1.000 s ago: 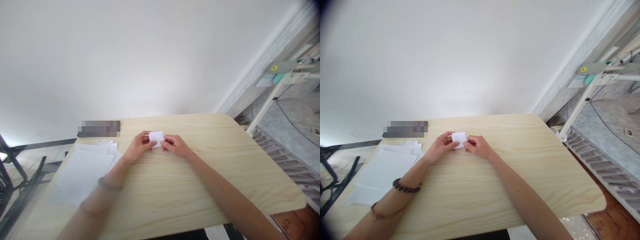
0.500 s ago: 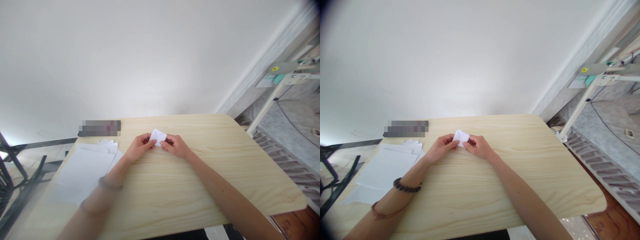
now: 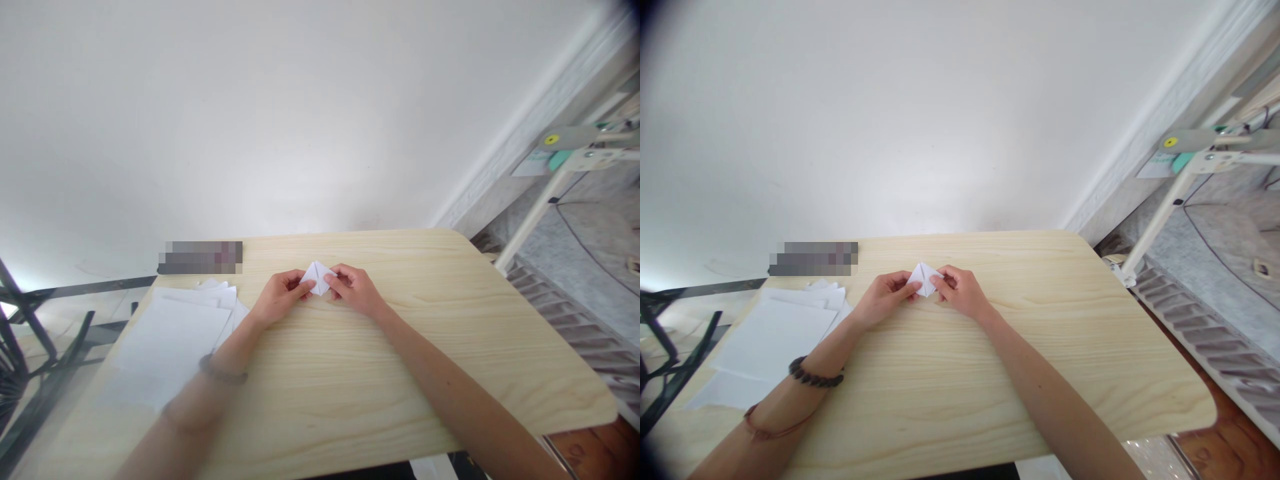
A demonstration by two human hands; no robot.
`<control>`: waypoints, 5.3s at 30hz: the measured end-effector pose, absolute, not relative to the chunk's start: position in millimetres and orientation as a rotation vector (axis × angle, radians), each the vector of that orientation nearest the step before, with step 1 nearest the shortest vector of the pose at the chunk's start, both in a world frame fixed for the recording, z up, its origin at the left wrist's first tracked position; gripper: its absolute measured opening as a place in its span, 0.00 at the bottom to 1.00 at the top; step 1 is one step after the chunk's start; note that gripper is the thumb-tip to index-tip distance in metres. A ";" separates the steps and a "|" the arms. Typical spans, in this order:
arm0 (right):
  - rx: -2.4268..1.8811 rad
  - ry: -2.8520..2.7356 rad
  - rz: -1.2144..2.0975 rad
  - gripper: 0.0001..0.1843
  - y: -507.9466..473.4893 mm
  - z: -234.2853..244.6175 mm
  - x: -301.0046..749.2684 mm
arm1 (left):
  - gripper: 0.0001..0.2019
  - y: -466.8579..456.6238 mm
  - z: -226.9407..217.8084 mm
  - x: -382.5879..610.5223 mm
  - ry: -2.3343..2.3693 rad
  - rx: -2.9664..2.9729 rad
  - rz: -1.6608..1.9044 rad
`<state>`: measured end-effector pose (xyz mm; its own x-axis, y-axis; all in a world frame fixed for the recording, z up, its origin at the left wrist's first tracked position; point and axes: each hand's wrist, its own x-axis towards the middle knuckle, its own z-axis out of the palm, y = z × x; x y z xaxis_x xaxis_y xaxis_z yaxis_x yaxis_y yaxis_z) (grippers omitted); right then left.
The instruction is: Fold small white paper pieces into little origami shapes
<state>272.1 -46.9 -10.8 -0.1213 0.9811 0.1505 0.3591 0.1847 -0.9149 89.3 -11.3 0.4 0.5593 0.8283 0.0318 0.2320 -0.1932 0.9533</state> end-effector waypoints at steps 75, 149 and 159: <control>-1.239 -1.619 0.987 0.13 -48.7 -11.0 269.5 | 0.17 -7.3 -8.0 85.0 0.979 1.703 0.678; -1.309 -2.101 0.471 0.09 -42.1 -11.5 274.9 | 0.08 -0.4 -6.1 78.4 0.948 2.530 0.620; -1.423 -1.991 0.424 0.10 -37.7 -19.7 266.5 | 0.13 -2.9 -7.3 81.0 1.058 2.493 0.589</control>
